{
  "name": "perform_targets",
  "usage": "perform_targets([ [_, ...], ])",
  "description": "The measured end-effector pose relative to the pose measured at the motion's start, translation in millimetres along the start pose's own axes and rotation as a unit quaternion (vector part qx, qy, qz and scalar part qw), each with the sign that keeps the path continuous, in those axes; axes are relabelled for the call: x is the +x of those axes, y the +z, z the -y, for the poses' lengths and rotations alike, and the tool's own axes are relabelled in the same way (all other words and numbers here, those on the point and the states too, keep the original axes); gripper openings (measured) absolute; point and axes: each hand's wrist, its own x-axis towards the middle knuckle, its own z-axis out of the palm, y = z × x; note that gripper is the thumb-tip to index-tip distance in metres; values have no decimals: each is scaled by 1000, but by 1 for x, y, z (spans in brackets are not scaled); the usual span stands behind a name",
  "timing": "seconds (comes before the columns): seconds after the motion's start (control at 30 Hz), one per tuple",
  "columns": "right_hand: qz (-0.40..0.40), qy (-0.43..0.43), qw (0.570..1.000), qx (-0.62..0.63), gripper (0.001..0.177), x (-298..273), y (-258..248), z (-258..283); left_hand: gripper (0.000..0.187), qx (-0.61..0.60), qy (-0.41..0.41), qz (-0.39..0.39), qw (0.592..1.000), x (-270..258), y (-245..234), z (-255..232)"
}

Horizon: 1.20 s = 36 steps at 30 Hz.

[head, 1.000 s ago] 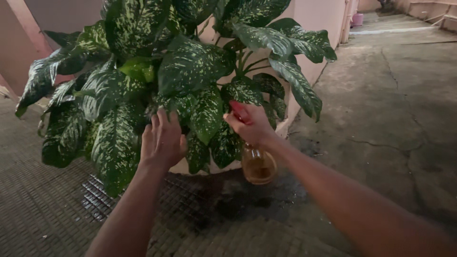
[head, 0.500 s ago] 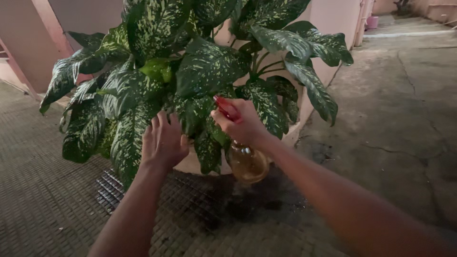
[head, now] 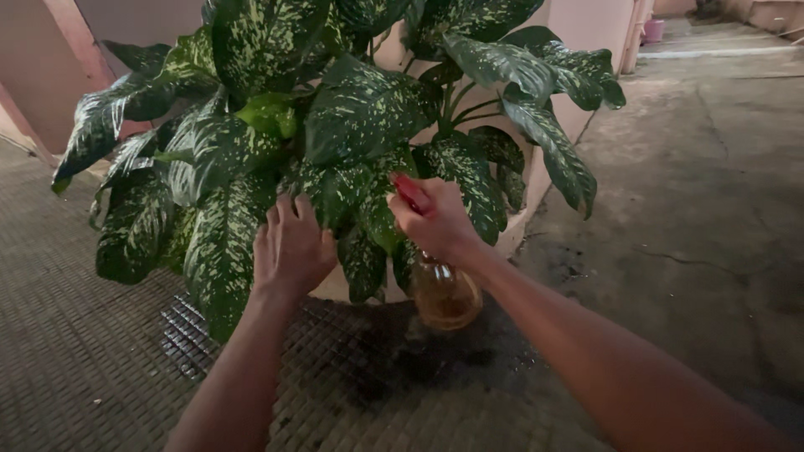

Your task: The person uses a spray bottle to water several potted and ground plants, while touching the leaves by hand.

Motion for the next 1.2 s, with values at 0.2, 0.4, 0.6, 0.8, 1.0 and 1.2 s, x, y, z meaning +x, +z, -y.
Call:
perform_targets([
  [0.2, -6, 29, 999, -28, 31, 2, 0, -7, 67, -51, -31, 25, 998, 6, -4, -5],
  [0.4, 5, 40, 998, -49, 36, 17, -13, -5, 62, -44, -32, 67, 996, 24, -13, -4],
  [0.6, 26, 71, 994, -75, 35, 71, -39, 32, 62, 14, -5, 126, 992, 75, -53, -9],
  [0.8, 40, 92, 994, -45, 20, 137, -72, 85, 63, 27, -11, 178, 984, 156, -127, -8],
  [1.0, 63, 137, 987, -46, 10, 209, -100, 146, 65, 18, 12, 181, 983, 229, -196, 0],
  [1.2, 54, 146, 986, -66, 11, 275, -126, 213, 60, -7, 29, 204, 979, 294, -291, 3],
])
